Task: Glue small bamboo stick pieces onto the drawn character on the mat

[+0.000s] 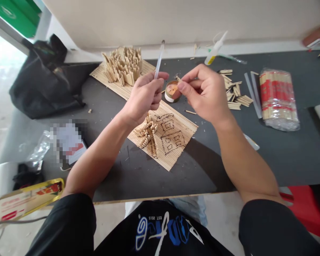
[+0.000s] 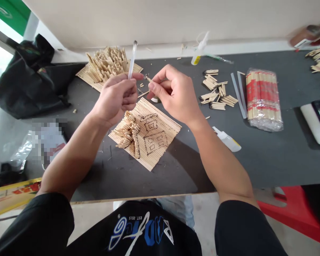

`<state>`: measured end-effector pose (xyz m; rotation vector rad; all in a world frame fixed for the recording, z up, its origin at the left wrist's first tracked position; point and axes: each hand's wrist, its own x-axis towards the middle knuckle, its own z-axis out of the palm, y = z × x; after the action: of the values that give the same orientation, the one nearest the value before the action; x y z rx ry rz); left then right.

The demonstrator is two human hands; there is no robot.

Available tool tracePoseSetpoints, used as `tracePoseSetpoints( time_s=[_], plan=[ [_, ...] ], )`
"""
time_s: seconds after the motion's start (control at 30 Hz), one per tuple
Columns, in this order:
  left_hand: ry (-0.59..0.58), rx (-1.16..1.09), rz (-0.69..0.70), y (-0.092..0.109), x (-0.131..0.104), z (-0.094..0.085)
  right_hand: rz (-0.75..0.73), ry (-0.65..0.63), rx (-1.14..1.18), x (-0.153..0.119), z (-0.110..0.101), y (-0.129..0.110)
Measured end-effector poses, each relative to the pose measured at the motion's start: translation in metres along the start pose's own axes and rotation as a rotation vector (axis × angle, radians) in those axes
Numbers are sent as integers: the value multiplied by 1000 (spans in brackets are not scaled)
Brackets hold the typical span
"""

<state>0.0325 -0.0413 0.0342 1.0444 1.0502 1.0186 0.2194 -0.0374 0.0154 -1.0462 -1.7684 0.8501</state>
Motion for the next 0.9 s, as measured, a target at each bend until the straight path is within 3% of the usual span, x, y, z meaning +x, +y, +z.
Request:
tracePoseSetpoints(
  time_s=[0.13,0.27,0.57,0.9],
  plan=[
    [-98,-13,33,-3,-3,3,44,82,-16,-4,17,6],
    [-7,61,66,-6,-5,7,12,101,-46,-8,26,11],
    [80,107,27,-7,-4,10,-12,96,-214,-15,27,-2],
    [-8,113,107,-8,-1,5,-20,76,-294,-16,28,1]
  ],
)
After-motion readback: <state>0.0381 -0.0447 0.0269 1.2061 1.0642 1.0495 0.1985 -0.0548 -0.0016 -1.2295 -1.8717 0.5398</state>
